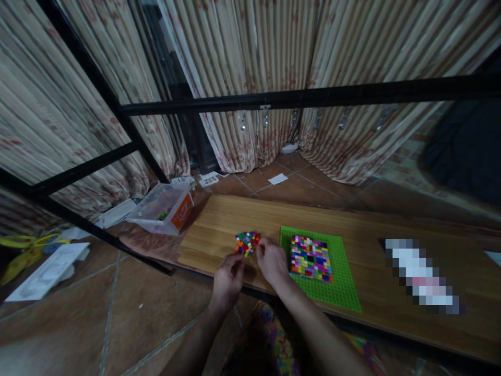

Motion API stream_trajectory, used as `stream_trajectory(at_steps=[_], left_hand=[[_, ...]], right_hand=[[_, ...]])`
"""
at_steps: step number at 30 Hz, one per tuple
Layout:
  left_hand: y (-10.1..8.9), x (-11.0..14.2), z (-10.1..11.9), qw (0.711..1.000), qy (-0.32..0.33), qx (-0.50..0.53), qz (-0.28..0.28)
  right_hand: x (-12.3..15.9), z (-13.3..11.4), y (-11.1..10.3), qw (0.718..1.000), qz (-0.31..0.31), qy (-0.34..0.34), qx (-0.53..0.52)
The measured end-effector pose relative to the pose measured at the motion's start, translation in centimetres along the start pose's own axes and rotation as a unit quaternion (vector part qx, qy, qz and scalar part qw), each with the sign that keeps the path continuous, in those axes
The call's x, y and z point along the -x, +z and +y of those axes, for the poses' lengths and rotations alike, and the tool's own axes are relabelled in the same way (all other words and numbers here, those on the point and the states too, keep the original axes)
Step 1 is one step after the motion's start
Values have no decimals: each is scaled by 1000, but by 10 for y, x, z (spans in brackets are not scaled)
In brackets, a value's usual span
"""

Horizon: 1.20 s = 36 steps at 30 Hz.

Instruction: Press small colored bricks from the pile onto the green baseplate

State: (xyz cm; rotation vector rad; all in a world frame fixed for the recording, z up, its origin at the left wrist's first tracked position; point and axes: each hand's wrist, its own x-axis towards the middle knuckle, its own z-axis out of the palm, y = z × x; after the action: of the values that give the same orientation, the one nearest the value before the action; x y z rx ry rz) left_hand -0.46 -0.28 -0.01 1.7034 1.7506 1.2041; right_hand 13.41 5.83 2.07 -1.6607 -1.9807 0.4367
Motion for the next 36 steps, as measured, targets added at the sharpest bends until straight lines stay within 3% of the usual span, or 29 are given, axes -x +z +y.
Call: stream_trajectory(at_steps=[4, 8, 13, 18, 23, 28, 36], left_hand=[[4, 3, 18, 999, -6, 31, -11], [21, 2, 40, 996, 1, 62, -57], [47, -8, 60, 992, 27, 74, -99], [66, -29, 76, 992, 61, 60, -95], [83, -52, 85, 991, 71, 41, -102], [93, -63, 88, 991, 49, 35, -120], [102, -72, 91, 988, 12, 72, -138]], right_hand=[[27, 8, -22, 990, 22, -11, -140], [58, 32, -50, 959, 36, 54, -275], [82, 74, -81, 950, 98, 113, -275], [74, 98, -100, 952, 124, 131, -248], [44, 98, -103, 963, 132, 96, -213], [23, 103, -91, 970, 151, 35, -185], [11, 125, -76, 966, 145, 65, -202]])
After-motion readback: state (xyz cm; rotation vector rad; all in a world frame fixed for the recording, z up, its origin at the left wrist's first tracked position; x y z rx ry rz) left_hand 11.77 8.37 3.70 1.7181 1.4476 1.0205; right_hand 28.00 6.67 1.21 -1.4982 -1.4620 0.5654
